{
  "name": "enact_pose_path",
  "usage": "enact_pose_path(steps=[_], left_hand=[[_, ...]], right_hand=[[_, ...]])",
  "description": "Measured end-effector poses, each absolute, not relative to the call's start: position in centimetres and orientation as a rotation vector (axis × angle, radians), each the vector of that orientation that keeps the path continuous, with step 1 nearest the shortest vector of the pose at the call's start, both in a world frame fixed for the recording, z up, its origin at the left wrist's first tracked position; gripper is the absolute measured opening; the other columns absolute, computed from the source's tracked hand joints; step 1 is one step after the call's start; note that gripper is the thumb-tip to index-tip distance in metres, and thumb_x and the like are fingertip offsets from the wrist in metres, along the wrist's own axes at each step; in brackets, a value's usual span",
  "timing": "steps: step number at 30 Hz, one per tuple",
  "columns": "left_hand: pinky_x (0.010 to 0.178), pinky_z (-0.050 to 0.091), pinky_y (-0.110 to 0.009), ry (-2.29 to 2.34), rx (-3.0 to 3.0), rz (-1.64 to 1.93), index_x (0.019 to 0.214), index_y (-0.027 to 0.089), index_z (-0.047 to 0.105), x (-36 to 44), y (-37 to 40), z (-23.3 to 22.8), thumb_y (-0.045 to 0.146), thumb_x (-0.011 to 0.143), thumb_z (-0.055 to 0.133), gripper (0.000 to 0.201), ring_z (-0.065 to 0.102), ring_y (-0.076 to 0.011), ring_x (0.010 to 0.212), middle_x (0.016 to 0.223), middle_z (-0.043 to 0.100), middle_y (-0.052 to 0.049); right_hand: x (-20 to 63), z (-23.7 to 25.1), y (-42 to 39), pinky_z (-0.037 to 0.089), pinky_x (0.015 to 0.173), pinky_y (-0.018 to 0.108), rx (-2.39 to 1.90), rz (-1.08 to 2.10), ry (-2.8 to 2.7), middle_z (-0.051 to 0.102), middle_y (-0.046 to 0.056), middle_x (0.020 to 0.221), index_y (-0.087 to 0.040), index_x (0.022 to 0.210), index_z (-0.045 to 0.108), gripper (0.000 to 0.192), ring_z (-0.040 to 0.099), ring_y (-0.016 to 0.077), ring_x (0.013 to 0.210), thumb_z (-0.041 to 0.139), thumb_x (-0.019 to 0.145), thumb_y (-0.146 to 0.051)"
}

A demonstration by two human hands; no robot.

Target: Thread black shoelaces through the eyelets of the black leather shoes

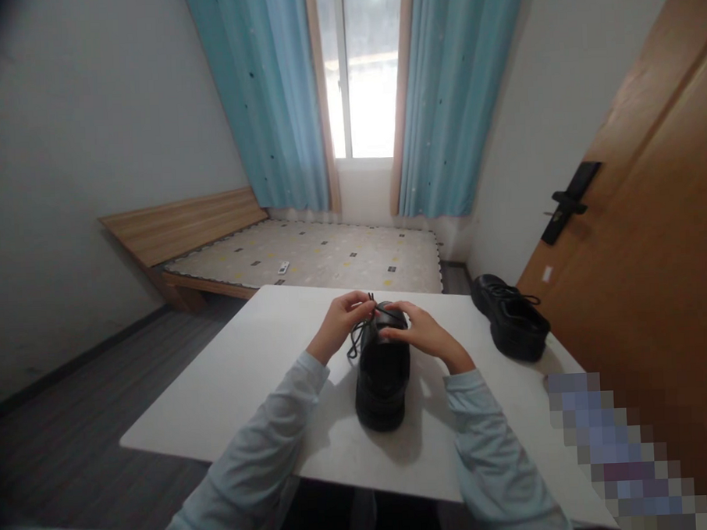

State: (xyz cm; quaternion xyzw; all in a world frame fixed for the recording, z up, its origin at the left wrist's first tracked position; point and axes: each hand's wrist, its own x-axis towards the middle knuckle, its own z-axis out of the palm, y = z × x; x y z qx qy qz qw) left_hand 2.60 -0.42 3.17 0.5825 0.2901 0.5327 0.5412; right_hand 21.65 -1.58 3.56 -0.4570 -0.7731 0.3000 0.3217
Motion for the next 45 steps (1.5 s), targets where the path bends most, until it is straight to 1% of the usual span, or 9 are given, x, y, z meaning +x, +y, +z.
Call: enact_pose_path(steps=[5, 9, 12, 19, 22, 25, 31, 41, 45], left_hand=[[0.07, 0.049, -0.025, 0.683, 1.413, 1.307, 0.076, 0.013, 0.059, 2.5, -0.2, 3.5, 0.038, 0.067, 0.071, 0.029, 0.061, -0.0121, 0.07, 0.073, 0.062, 0.0], [0.067, 0.051, -0.025, 0.689, 1.388, 1.357, 0.074, 0.013, 0.058, 2.3, -0.1, 4.4, 0.038, 0.068, 0.069, 0.028, 0.062, -0.013, 0.071, 0.071, 0.059, 0.0], [0.066, 0.052, -0.025, 0.687, 1.394, 1.378, 0.074, 0.013, 0.058, 2.1, -0.1, 5.7, 0.039, 0.069, 0.069, 0.029, 0.063, -0.013, 0.07, 0.071, 0.059, 0.0], [0.062, 0.052, -0.023, 0.692, 1.486, 1.42, 0.076, 0.012, 0.058, 1.8, -0.1, 8.8, 0.038, 0.07, 0.068, 0.029, 0.064, -0.0124, 0.068, 0.073, 0.06, 0.0], [0.061, 0.052, -0.023, 0.684, 1.518, 1.454, 0.077, 0.012, 0.057, 1.6, 0.0, 10.1, 0.037, 0.071, 0.067, 0.028, 0.065, -0.012, 0.067, 0.076, 0.059, 0.0], [0.061, 0.052, -0.022, 0.682, 1.563, 1.47, 0.077, 0.012, 0.057, 1.2, -0.1, 11.3, 0.036, 0.072, 0.067, 0.026, 0.065, -0.0115, 0.067, 0.076, 0.059, 0.0], [0.057, 0.051, -0.016, 0.682, 1.611, 1.477, 0.077, 0.014, 0.057, 0.9, 0.0, 13.2, 0.034, 0.072, 0.067, 0.023, 0.064, -0.0088, 0.066, 0.075, 0.059, 0.001], [0.058, 0.05, -0.015, 0.697, 1.686, 1.676, 0.079, 0.016, 0.055, -0.3, 0.4, 18.1, 0.031, 0.08, 0.06, 0.016, 0.064, -0.0067, 0.062, 0.068, 0.057, 0.004], [0.058, 0.049, -0.014, 0.689, 1.701, 1.743, 0.077, 0.017, 0.055, -1.1, 0.5, 20.3, 0.029, 0.08, 0.061, 0.014, 0.063, -0.0066, 0.062, 0.067, 0.056, 0.003]], right_hand=[[21.3, 3.0, -1.3, 0.042, 0.097, 0.044, -1.169, 0.97, -2.007, 0.059, 0.009, 0.121, -0.021, 0.116, 0.058, 0.054, 0.053, 0.0268, 0.114, 0.071, 0.069, -0.044], [21.3, 2.8, -1.3, 0.037, 0.103, 0.043, -1.148, 1.017, -1.983, 0.054, 0.009, 0.129, -0.022, 0.123, 0.052, 0.063, 0.049, 0.0264, 0.12, 0.072, 0.068, -0.044], [21.2, 2.7, -1.3, 0.035, 0.104, 0.042, -1.157, 1.029, -1.978, 0.053, 0.009, 0.129, -0.022, 0.128, 0.047, 0.071, 0.048, 0.0261, 0.12, 0.073, 0.067, -0.046], [20.9, 3.1, -1.6, 0.036, 0.103, 0.042, -1.238, 1.03, -1.944, 0.054, 0.011, 0.125, -0.02, 0.123, 0.048, 0.071, 0.05, 0.0272, 0.118, 0.074, 0.063, -0.048], [20.8, 3.2, -1.7, 0.034, 0.104, 0.041, -1.243, 1.04, -1.94, 0.051, 0.012, 0.127, -0.018, 0.123, 0.046, 0.072, 0.048, 0.027, 0.119, 0.075, 0.063, -0.047], [20.7, 3.1, -1.7, 0.036, 0.103, 0.042, -1.271, 1.04, -1.942, 0.05, 0.014, 0.127, -0.016, 0.125, 0.042, 0.077, 0.049, 0.0279, 0.118, 0.075, 0.062, -0.047], [20.9, 2.6, -1.6, 0.037, 0.102, 0.043, -1.297, 1.025, -1.933, 0.049, 0.014, 0.127, -0.017, 0.126, 0.039, 0.079, 0.049, 0.0286, 0.117, 0.075, 0.063, -0.048], [20.8, 2.7, -1.8, 0.034, 0.104, 0.044, -1.328, 1.019, -1.88, 0.047, 0.015, 0.129, -0.017, 0.126, 0.033, 0.083, 0.047, 0.0288, 0.121, 0.076, 0.061, -0.046], [20.7, 2.7, -1.9, 0.033, 0.104, 0.044, -1.312, 1.023, -1.866, 0.047, 0.016, 0.129, -0.016, 0.126, 0.033, 0.084, 0.046, 0.0294, 0.121, 0.076, 0.06, -0.046]])
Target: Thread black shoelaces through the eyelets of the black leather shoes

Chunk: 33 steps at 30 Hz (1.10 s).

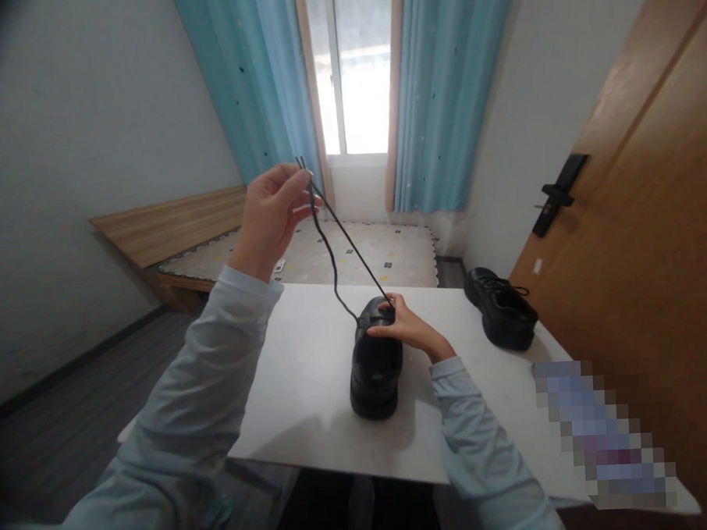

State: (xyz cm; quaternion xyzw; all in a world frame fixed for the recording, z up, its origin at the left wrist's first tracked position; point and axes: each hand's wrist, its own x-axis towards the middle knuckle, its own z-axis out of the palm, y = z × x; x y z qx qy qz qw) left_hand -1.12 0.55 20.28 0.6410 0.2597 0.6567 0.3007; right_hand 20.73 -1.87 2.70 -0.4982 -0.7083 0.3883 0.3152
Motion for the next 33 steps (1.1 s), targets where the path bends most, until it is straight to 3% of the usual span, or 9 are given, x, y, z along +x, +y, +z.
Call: enact_pose_path(steps=[12, 19, 25, 33], left_hand=[[0.054, 0.048, -0.02, 0.719, 1.769, 1.754, 0.072, 0.02, 0.058, -1.2, 0.6, 24.1, 0.026, 0.078, 0.06, 0.01, 0.064, -0.012, 0.067, 0.071, 0.059, 0.0], [0.057, 0.046, -0.021, 0.673, 1.892, 1.659, 0.073, 0.022, 0.056, -0.6, 1.0, 25.6, 0.026, 0.081, 0.059, 0.009, 0.059, -0.0095, 0.069, 0.078, 0.061, 0.002], [0.054, 0.045, -0.018, 0.502, 1.938, 1.559, 0.076, 0.019, 0.054, 1.9, 0.2, 27.1, 0.021, 0.084, 0.057, 0.009, 0.058, -0.0059, 0.062, 0.074, 0.053, 0.002], [0.062, 0.048, -0.021, 0.53, 2.005, 1.513, 0.083, 0.014, 0.052, 4.4, -0.8, 27.8, 0.02, 0.087, 0.05, 0.008, 0.065, -0.0096, 0.07, 0.075, 0.05, 0.004]], right_hand=[[20.6, 2.9, -2.1, 0.034, 0.104, 0.045, -1.333, 1.028, -1.847, 0.048, 0.016, 0.128, -0.017, 0.126, 0.03, 0.086, 0.047, 0.0294, 0.121, 0.077, 0.059, -0.044], [20.5, 2.9, -2.0, 0.035, 0.103, 0.045, -1.329, 1.047, -1.822, 0.048, 0.016, 0.127, -0.018, 0.125, 0.03, 0.087, 0.047, 0.0296, 0.12, 0.078, 0.057, -0.043], [20.4, 3.3, -2.6, 0.033, 0.104, 0.044, -1.294, 1.055, -1.835, 0.048, 0.017, 0.129, -0.017, 0.123, 0.034, 0.081, 0.046, 0.03, 0.122, 0.076, 0.058, -0.044], [20.2, 2.4, -2.4, 0.033, 0.104, 0.044, -1.272, 1.035, -1.785, 0.053, 0.014, 0.125, -0.017, 0.132, 0.018, 0.098, 0.049, 0.0284, 0.119, 0.077, 0.058, -0.043]])
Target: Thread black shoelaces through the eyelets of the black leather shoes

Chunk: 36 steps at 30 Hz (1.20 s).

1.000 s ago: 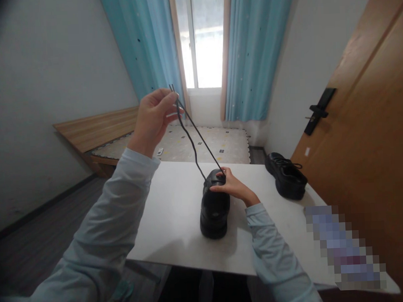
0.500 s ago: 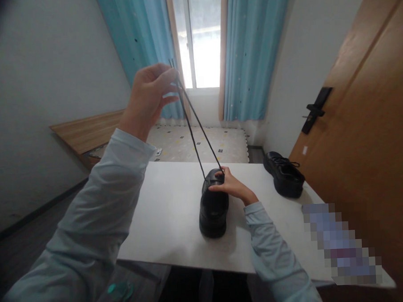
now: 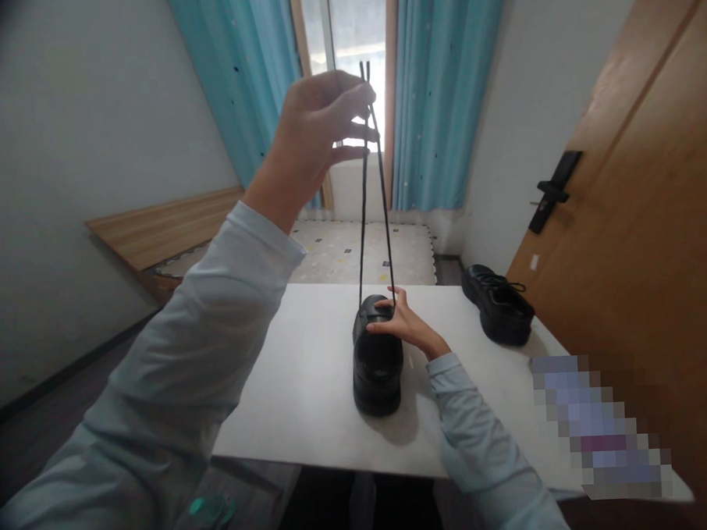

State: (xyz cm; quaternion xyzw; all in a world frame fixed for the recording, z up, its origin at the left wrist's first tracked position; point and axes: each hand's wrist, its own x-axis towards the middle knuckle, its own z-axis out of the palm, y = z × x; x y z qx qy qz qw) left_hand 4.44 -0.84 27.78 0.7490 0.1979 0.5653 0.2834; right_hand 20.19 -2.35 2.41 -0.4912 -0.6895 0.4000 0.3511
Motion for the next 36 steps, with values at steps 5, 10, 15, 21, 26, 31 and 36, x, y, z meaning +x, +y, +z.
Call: enact_pose_path(steps=[5, 10, 15, 21, 26, 31, 36], left_hand=[[0.06, 0.051, -0.022, 0.639, 1.899, 1.61, 0.077, 0.018, 0.053, 3.1, 1.2, 27.1, 0.02, 0.086, 0.053, 0.009, 0.06, -0.007, 0.065, 0.072, 0.053, 0.004], [0.062, 0.053, -0.025, 0.731, 1.787, 1.666, 0.072, 0.017, 0.054, 1.8, 2.3, 26.1, 0.017, 0.081, 0.055, 0.009, 0.062, -0.0101, 0.065, 0.07, 0.056, 0.002], [0.062, 0.052, -0.026, 0.897, 1.734, 1.69, 0.067, 0.018, 0.055, 0.4, 3.7, 24.0, 0.018, 0.074, 0.061, 0.01, 0.064, -0.0144, 0.066, 0.064, 0.059, 0.0], [0.054, 0.051, -0.022, 1.012, 1.648, 1.585, 0.069, 0.015, 0.055, -1.3, 4.9, 18.2, 0.019, 0.072, 0.06, 0.007, 0.06, -0.0099, 0.055, 0.062, 0.058, 0.0], [0.049, 0.049, -0.02, 1.157, 1.578, 1.456, 0.071, 0.014, 0.057, -1.5, 5.0, 12.1, 0.02, 0.071, 0.059, 0.006, 0.061, -0.0102, 0.056, 0.065, 0.059, 0.0], [0.057, 0.05, -0.02, 1.163, 1.597, 1.334, 0.073, 0.014, 0.057, -1.2, 4.1, 7.8, 0.023, 0.072, 0.059, 0.009, 0.064, -0.0116, 0.064, 0.068, 0.066, -0.003], [0.062, 0.05, -0.023, 1.061, 1.521, 1.286, 0.077, 0.015, 0.054, -0.8, 2.5, 5.3, 0.026, 0.074, 0.059, 0.012, 0.063, -0.0118, 0.064, 0.064, 0.065, -0.002]], right_hand=[[20.0, 1.9, -2.1, 0.037, 0.1, 0.043, -1.273, 0.998, -1.766, 0.053, 0.015, 0.122, -0.015, 0.134, 0.013, 0.104, 0.052, 0.0285, 0.115, 0.077, 0.057, -0.045], [19.8, 2.1, -2.4, 0.038, 0.1, 0.043, -1.293, 0.991, -1.758, 0.053, 0.014, 0.121, -0.017, 0.132, 0.015, 0.1, 0.052, 0.0271, 0.114, 0.076, 0.058, -0.044], [19.7, 2.3, -2.4, 0.037, 0.1, 0.044, -1.332, 0.973, -1.747, 0.055, 0.014, 0.121, -0.02, 0.132, 0.015, 0.1, 0.052, 0.027, 0.114, 0.077, 0.057, -0.043], [19.8, 2.5, -2.4, 0.032, 0.104, 0.043, -1.299, 0.883, -1.817, 0.051, 0.016, 0.12, -0.016, 0.128, 0.031, 0.087, 0.052, 0.0296, 0.116, 0.076, 0.059, -0.042], [20.2, 2.4, -2.2, 0.036, 0.101, 0.044, -1.186, 0.915, -1.844, 0.051, 0.013, 0.119, -0.021, 0.13, 0.025, 0.09, 0.049, 0.0266, 0.117, 0.077, 0.058, -0.037], [20.2, 2.7, -2.3, 0.037, 0.1, 0.041, -1.09, 0.845, -1.929, 0.054, 0.007, 0.115, -0.021, 0.11, 0.046, 0.053, 0.051, 0.0238, 0.113, 0.07, 0.064, -0.03], [19.7, 2.9, -2.5, 0.034, 0.102, 0.04, -1.055, 0.712, -1.979, 0.058, 0.006, 0.107, -0.02, 0.086, 0.056, 0.02, 0.051, 0.0229, 0.111, 0.06, 0.067, -0.018]])
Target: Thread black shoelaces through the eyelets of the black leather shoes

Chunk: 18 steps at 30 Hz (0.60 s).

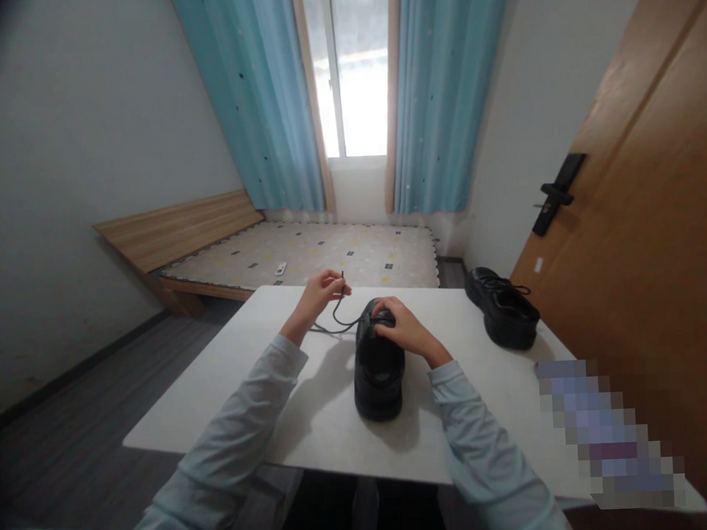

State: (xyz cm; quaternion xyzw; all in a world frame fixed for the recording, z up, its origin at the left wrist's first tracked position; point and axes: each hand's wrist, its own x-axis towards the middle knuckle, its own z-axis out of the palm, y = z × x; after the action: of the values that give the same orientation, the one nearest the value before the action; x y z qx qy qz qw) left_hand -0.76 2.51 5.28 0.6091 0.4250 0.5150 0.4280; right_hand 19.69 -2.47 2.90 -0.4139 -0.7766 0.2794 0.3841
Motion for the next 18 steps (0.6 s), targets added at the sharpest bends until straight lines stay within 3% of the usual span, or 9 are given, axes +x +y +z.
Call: enact_pose_path(steps=[4, 11, 14, 18], left_hand=[[0.061, 0.052, -0.023, 1.02, 1.453, 1.313, 0.078, 0.015, 0.054, -0.6, 1.8, 3.7, 0.024, 0.072, 0.061, 0.013, 0.06, -0.0089, 0.058, 0.062, 0.059, 0.002], [0.051, 0.049, -0.019, 1.006, 1.456, 1.264, 0.08, 0.016, 0.053, -0.8, 1.2, 2.0, 0.026, 0.07, 0.061, 0.016, 0.057, -0.0084, 0.057, 0.066, 0.055, 0.003], [0.041, 0.038, -0.016, 1.01, 1.498, 1.224, 0.079, 0.017, 0.052, -0.9, 1.0, 1.7, 0.024, 0.07, 0.059, 0.014, 0.049, -0.006, 0.049, 0.064, 0.054, 0.003], [0.041, 0.032, -0.016, 1.036, 1.652, 1.115, 0.08, 0.017, 0.056, -0.9, 0.9, 1.3, 0.029, 0.074, 0.058, 0.013, 0.047, -0.0072, 0.051, 0.063, 0.055, 0.002]], right_hand=[[19.5, 2.9, -2.3, 0.032, 0.104, 0.041, -1.099, 0.667, -1.991, 0.058, 0.008, 0.11, -0.02, 0.076, 0.063, 0.008, 0.052, 0.0235, 0.111, 0.057, 0.072, -0.021], [19.2, 2.5, -1.8, 0.031, 0.105, 0.04, -1.149, 0.742, -1.933, 0.061, 0.008, 0.109, -0.02, 0.072, 0.069, 0.035, 0.052, 0.0222, 0.11, 0.042, 0.086, -0.038], [19.0, 2.0, -1.6, 0.032, 0.103, 0.041, -1.182, 0.692, -1.903, 0.061, 0.01, 0.106, -0.019, 0.072, 0.069, 0.032, 0.053, 0.0246, 0.109, 0.053, 0.081, -0.045], [19.2, 1.7, -1.4, 0.032, 0.103, 0.043, -1.22, 0.681, -1.925, 0.059, 0.01, 0.112, -0.019, 0.077, 0.07, 0.019, 0.052, 0.0271, 0.11, 0.066, 0.071, -0.036]])
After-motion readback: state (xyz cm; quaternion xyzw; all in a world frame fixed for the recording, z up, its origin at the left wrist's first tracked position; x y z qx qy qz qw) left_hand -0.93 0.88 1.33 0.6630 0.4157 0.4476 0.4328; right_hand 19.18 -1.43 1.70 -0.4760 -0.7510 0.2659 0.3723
